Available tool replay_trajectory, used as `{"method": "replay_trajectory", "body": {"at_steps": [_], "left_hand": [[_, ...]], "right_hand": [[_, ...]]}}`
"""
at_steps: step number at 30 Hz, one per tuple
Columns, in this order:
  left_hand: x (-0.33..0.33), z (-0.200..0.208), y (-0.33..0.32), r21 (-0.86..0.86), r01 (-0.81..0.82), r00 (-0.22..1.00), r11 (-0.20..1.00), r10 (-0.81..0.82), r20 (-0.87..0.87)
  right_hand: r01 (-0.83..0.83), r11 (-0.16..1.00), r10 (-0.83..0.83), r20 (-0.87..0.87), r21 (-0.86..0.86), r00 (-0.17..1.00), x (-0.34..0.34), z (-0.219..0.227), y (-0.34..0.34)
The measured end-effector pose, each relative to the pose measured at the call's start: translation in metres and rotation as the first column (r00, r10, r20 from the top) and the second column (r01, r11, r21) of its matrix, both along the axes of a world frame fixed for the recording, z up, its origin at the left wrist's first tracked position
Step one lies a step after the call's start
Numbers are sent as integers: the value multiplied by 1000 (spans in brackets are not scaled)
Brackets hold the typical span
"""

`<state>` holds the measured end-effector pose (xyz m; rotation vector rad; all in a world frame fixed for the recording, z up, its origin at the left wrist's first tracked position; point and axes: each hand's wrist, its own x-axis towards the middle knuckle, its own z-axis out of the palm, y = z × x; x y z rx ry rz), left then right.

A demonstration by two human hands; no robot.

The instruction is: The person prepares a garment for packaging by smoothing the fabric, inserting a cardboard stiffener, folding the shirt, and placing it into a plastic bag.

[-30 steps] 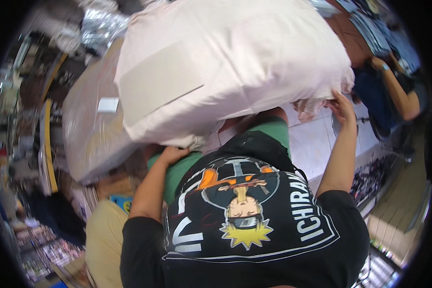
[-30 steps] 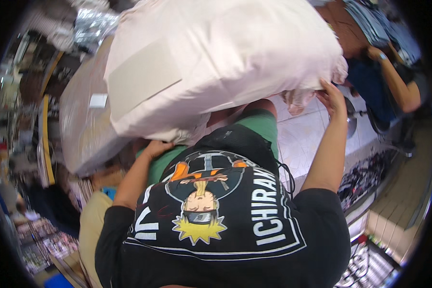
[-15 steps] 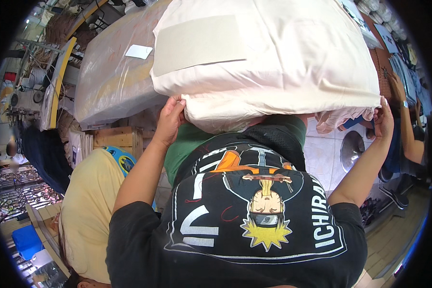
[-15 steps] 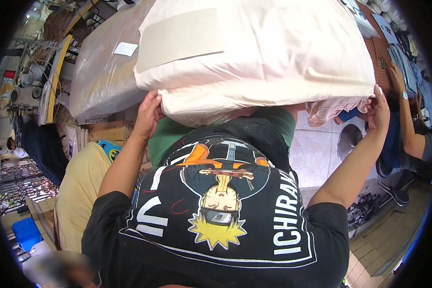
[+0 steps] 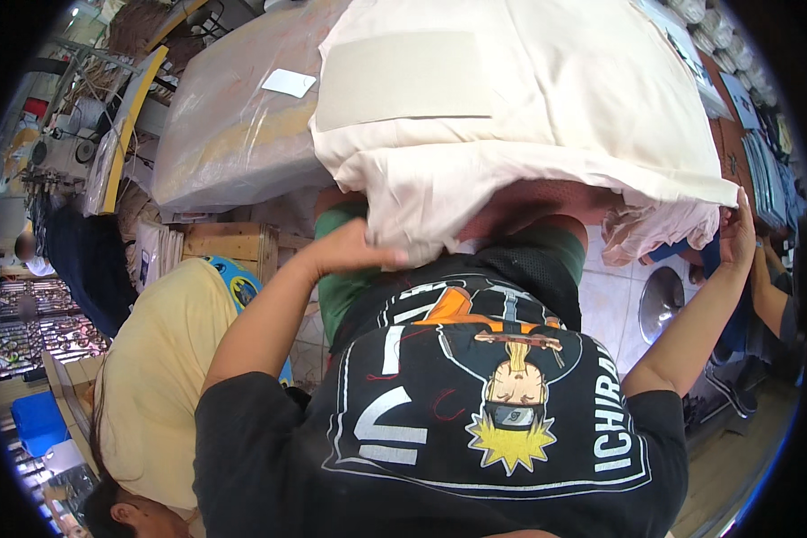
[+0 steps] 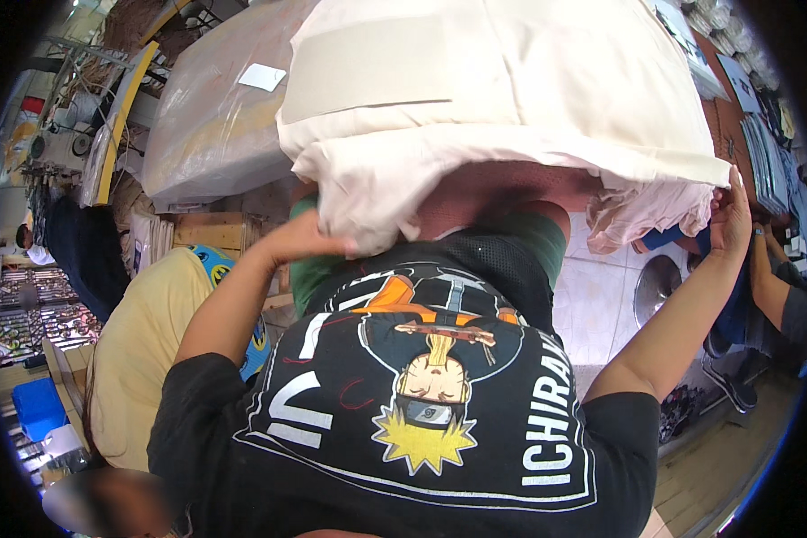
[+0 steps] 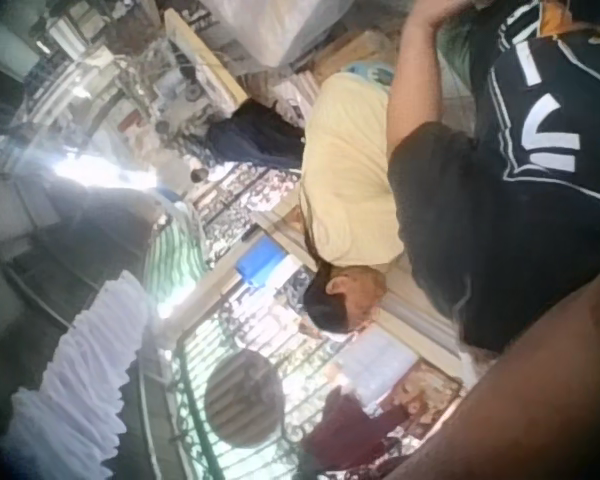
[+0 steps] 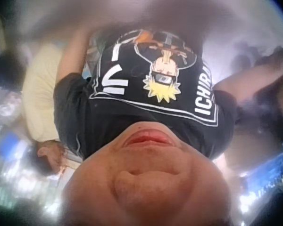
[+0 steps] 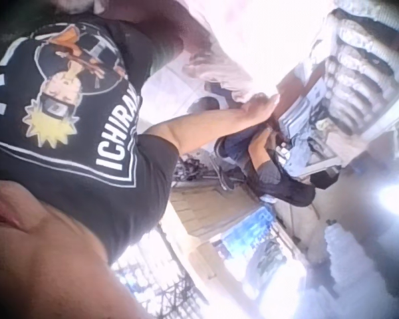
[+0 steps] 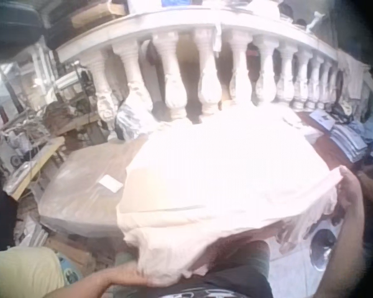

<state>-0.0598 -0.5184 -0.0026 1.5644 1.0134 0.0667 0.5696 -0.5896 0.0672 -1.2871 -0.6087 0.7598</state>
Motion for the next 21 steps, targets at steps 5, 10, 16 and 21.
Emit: {"method": "replay_trajectory", "body": {"at_steps": [5, 10, 16, 21], "left_hand": [[-18, 68, 12, -101, -119, 992, 988, 123, 29], [-40, 148, 63, 167, -92, 989, 982, 110, -100], [-14, 232, 196, 237, 123, 935, 964, -32, -354], [33, 222, 317, 744, 97, 911, 662, 242, -334]], "right_hand": [[185, 982, -189, 173, 36, 967, 21, -6, 11], [135, 976, -177, 257, 171, 950, 5, 14, 52], [194, 970, -227, 245, 149, 943, -2, 46, 133], [274, 937, -157, 438, -216, 885, 55, 23, 209]]}}
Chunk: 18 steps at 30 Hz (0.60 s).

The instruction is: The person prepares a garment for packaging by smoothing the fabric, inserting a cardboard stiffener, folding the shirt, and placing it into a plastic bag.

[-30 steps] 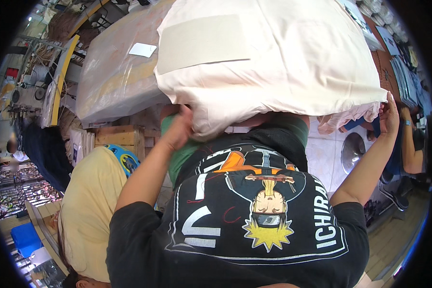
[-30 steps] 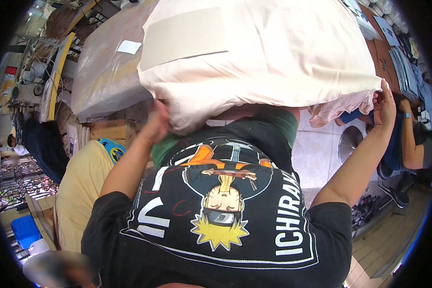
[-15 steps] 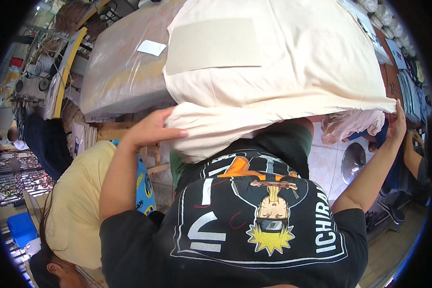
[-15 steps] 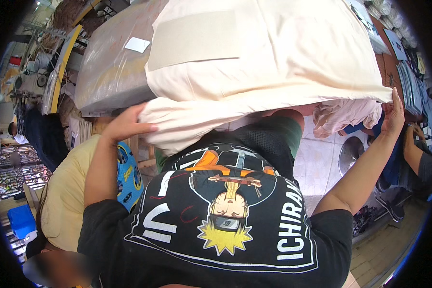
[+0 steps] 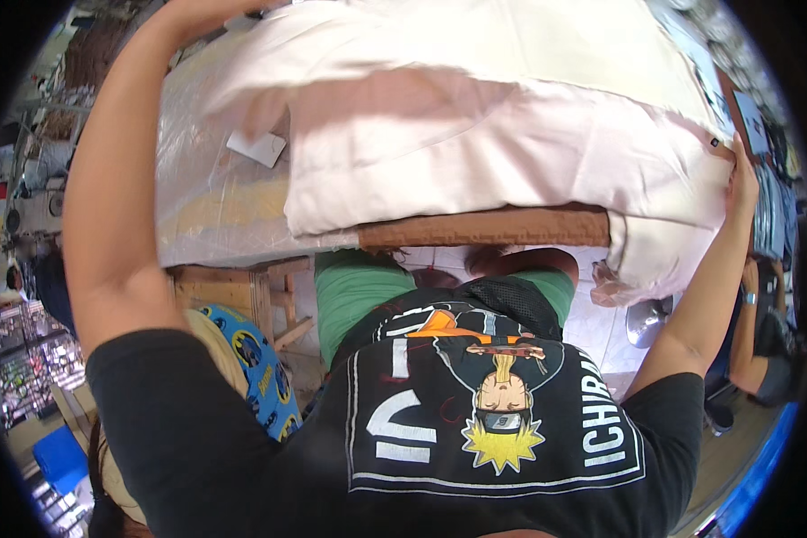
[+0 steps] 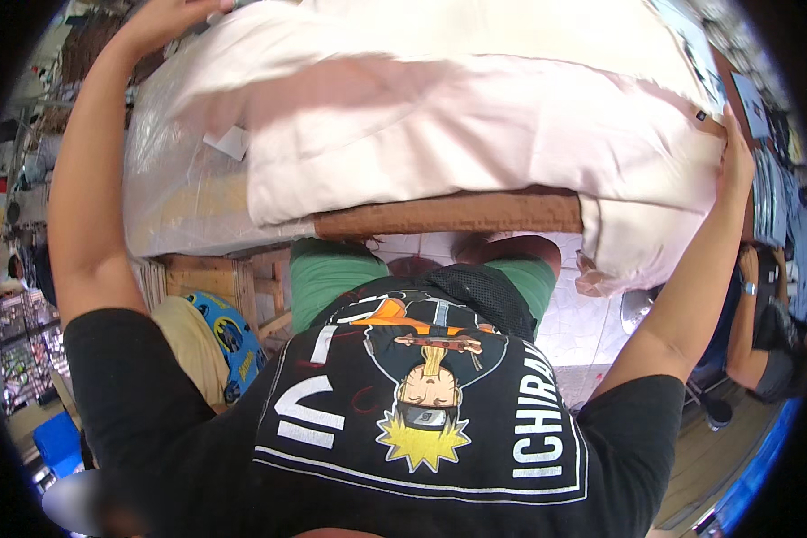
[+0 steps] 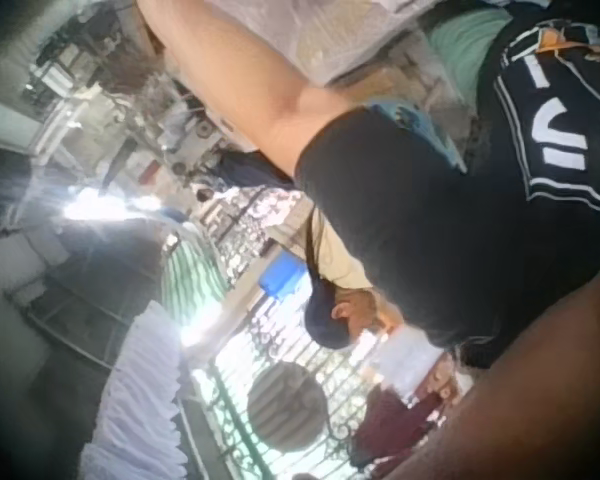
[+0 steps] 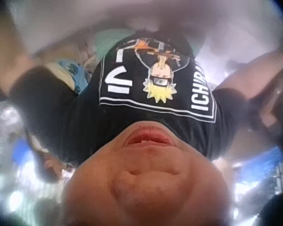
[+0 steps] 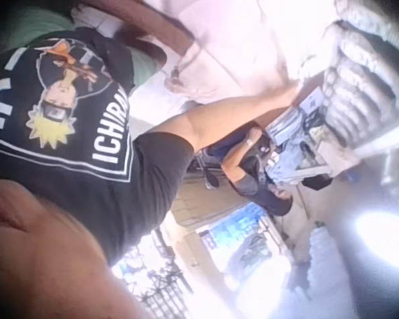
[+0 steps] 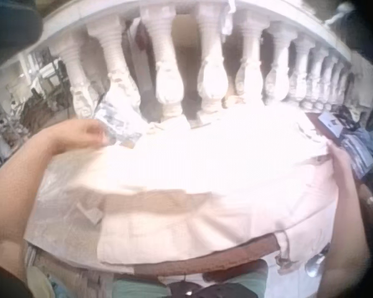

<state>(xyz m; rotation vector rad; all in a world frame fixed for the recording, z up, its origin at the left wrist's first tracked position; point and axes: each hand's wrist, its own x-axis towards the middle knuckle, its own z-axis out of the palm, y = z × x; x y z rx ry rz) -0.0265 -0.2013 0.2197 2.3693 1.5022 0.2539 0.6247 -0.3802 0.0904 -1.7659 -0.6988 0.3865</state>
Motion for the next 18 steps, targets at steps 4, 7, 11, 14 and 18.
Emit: {"method": "replay_trajectory", "body": {"at_steps": [4, 7, 11, 14, 18], "left_hand": [[-41, -66, 21, 166, -179, 910, 970, 99, 402], [-72, -140, -51, -115, -357, 849, 927, 373, 375], [-71, -206, -151, -292, -503, 741, 814, 580, 339], [-60, -211, -171, -340, -530, 734, 776, 621, 274], [-67, -201, -144, -127, -490, 830, 862, 506, 235]], "right_hand": [[-65, 958, 133, 233, -279, 963, -17, -28, 14], [-97, 967, 136, 157, -235, 978, 3, -49, 7], [-181, 968, 214, 193, -175, 958, 9, -55, 14], [-126, 984, 147, 170, -128, 974, 26, -62, 12], [-94, 981, 129, 216, -168, 968, 37, -65, 10]]}}
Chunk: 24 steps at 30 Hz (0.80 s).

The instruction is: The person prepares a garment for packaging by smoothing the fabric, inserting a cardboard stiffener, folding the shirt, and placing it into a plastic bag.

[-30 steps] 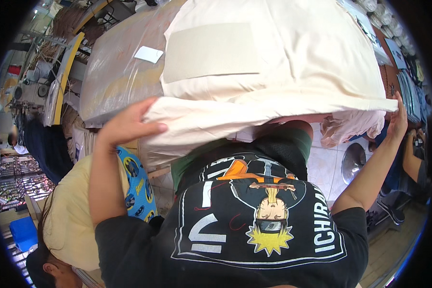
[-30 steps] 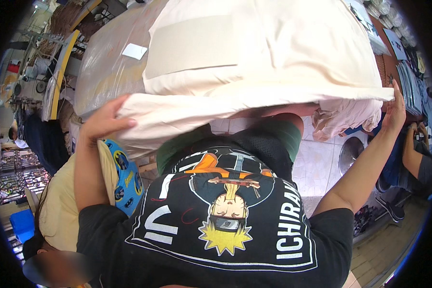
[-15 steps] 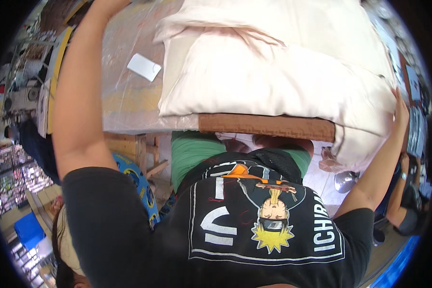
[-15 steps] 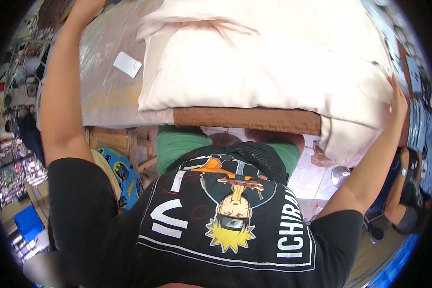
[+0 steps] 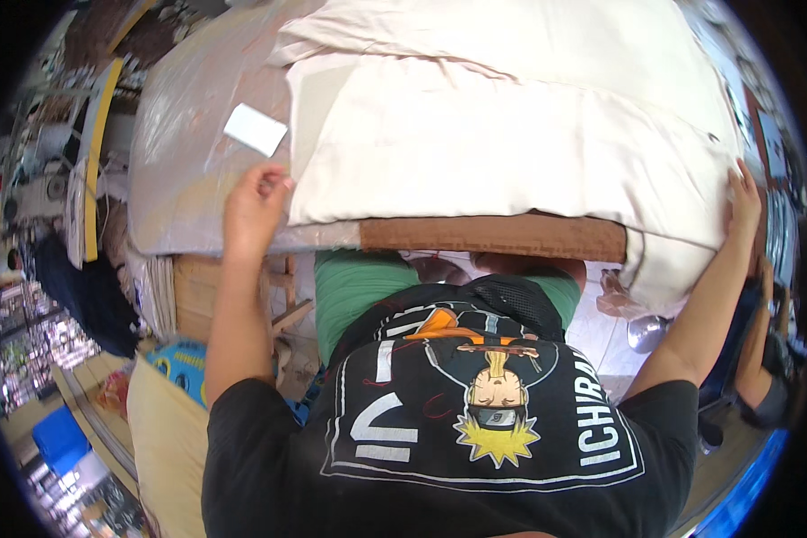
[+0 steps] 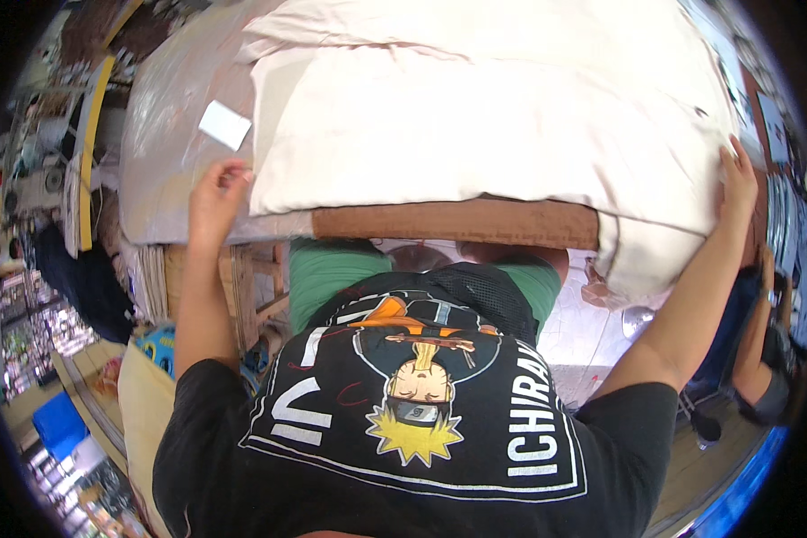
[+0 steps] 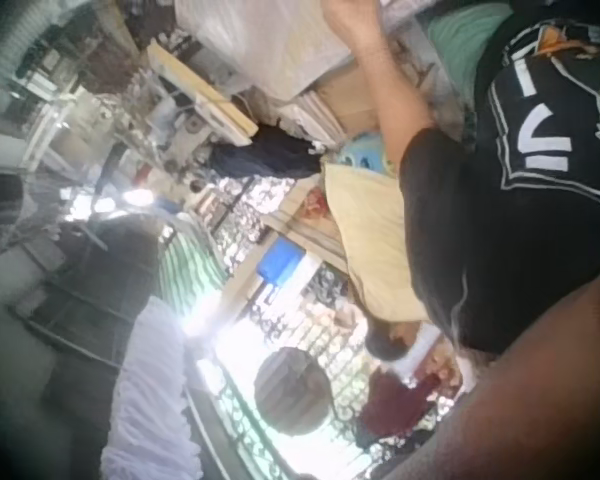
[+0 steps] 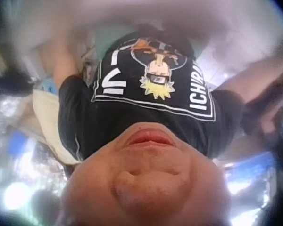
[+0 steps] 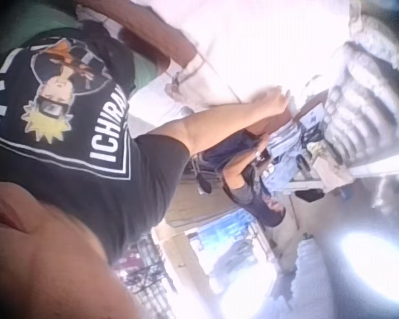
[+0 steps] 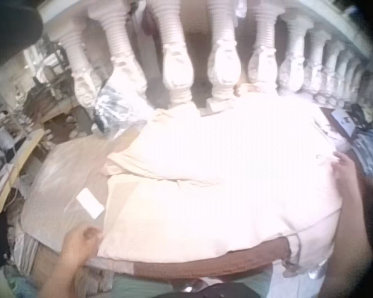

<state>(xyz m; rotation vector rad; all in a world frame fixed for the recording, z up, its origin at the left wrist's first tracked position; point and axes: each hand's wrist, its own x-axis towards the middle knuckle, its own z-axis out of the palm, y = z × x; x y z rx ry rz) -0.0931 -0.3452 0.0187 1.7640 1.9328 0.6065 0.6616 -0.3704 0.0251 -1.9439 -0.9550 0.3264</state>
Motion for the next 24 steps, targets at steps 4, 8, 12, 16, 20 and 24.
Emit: {"method": "replay_trajectory", "body": {"at_steps": [4, 8, 12, 16, 20, 24], "left_hand": [[59, 35, 63, 316, 429, 892, 846, -341, -297], [144, 31, 125, 291, 753, 651, 590, -606, -456], [202, 2, 152, 197, 861, 502, 469, -725, -471], [218, 20, 156, -60, 826, 505, 560, -783, -363], [208, 42, 164, -84, 808, 586, 582, -810, 28], [215, 31, 170, -191, 744, 655, 640, -755, 21]], "right_hand": [[61, 989, -54, 55, -134, 997, -31, 24, 12], [157, 985, -160, -29, -75, 987, -57, 34, 22], [79, 997, -74, -170, 23, 983, -43, 29, 16], [49, 968, 21, -271, 246, 962, -67, 54, 16], [-72, 900, 218, -300, 430, 929, -41, 63, 25], [-64, 980, 87, -117, 191, 989, -14, 33, 41]]}}
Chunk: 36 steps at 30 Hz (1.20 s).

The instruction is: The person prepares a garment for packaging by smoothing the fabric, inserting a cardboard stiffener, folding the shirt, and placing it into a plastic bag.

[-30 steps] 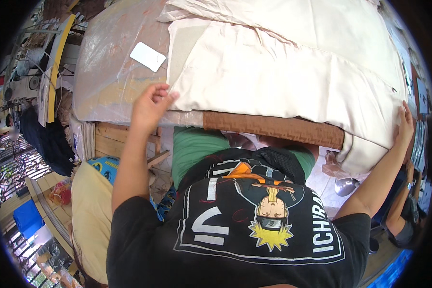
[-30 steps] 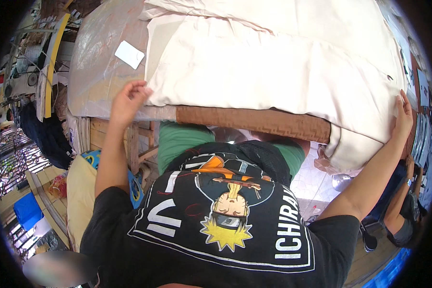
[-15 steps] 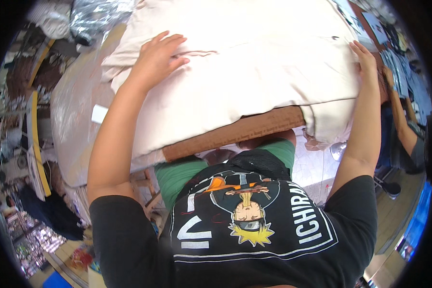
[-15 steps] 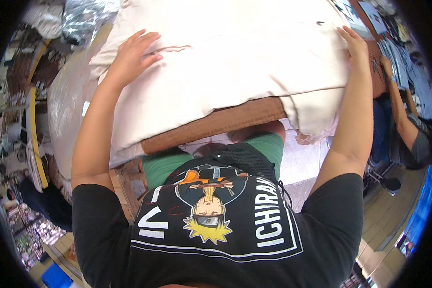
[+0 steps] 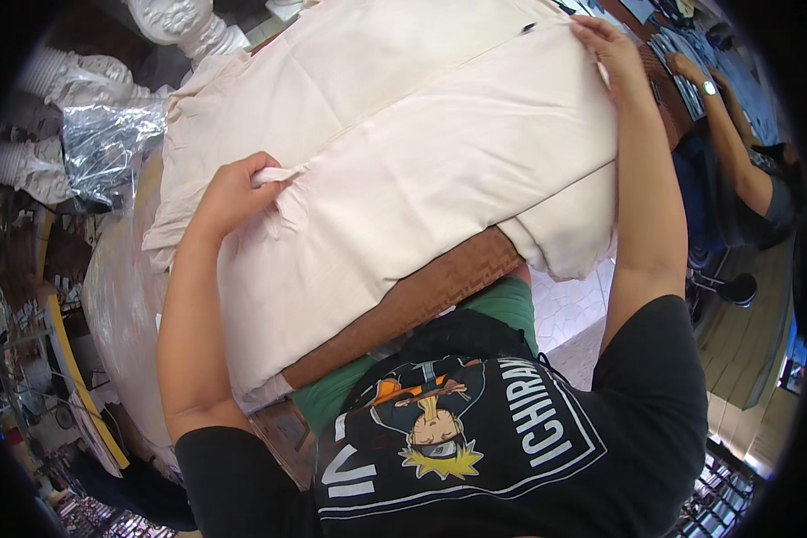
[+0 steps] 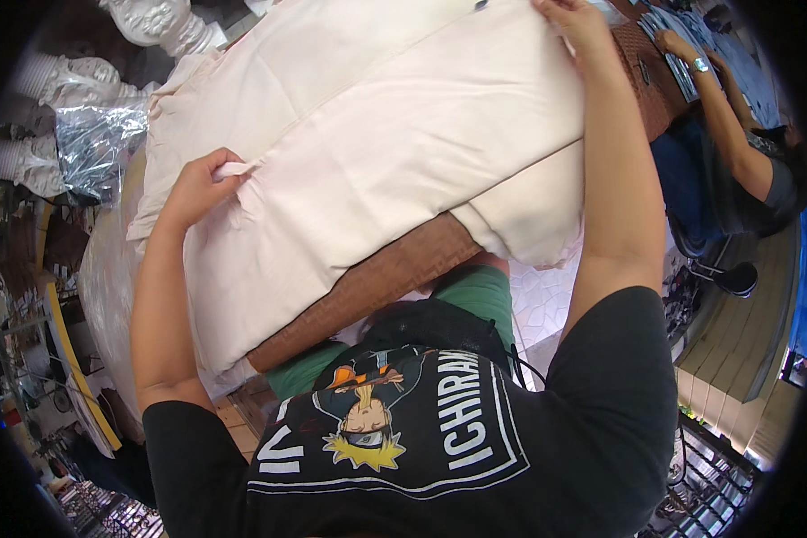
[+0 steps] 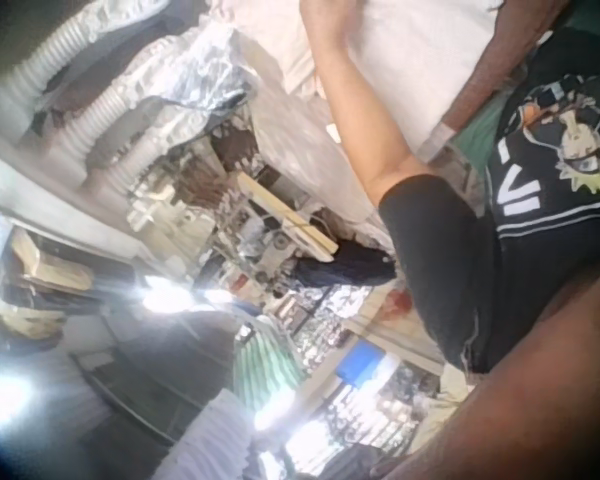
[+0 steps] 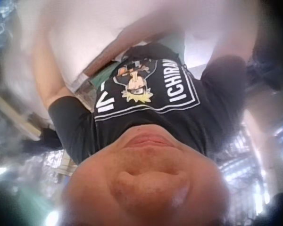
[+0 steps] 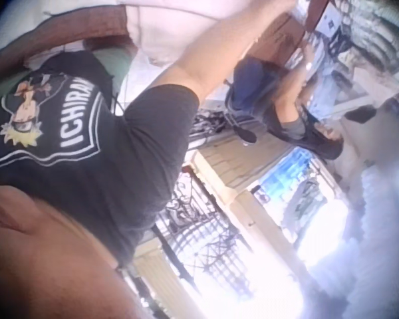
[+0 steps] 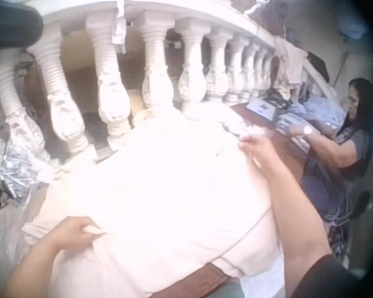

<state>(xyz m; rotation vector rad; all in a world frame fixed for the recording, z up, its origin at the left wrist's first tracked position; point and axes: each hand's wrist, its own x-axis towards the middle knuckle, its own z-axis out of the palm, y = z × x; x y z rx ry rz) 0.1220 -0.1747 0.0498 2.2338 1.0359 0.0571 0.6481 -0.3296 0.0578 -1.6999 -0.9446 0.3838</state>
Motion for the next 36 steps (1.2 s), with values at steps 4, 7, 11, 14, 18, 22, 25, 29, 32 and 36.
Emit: {"method": "replay_trajectory", "body": {"at_steps": [4, 7, 11, 14, 18, 22, 25, 29, 32, 36], "left_hand": [[9, -5, 0, 134, 69, 996, 989, -61, -61], [14, 2, -6, 139, 54, 988, 989, -33, -153], [15, -3, 3, 117, -9, 974, 993, 35, -224], [15, -4, -4, 202, 17, 969, 979, 34, -245], [25, 3, -22, 247, 36, 985, 968, 8, -173], [32, -12, -34, 347, 25, 991, 938, 22, -133], [26, -23, -26, 373, 10, 993, 928, 35, -116], [28, -20, -21, 299, -4, 998, 954, 24, -63], [32, -12, -23, 281, -12, 994, 960, 41, -98], [40, -7, -31, 375, 59, 980, 925, 19, -200]], "right_hand": [[-21, 1000, 21, -14, -12, 1000, -13, -11, 15], [0, 995, 9, -91, 99, 996, -47, 17, 17], [59, 997, -56, 37, -56, 998, -47, 10, 22], [101, 977, -41, 300, -190, 953, -24, 21, 19], [103, 992, -86, 196, -76, 977, -16, 79, -56], [75, 947, -9, 207, -312, 978, -32, 41, -114], [214, 874, -69, 324, -437, 944, -71, 28, -124], [254, 927, -33, 618, -275, 786, -66, 32, -116], [82, 981, 67, 699, -177, 712, -64, 40, -65], [37, 995, 51, 823, -88, 566, -62, 18, 18]]}}
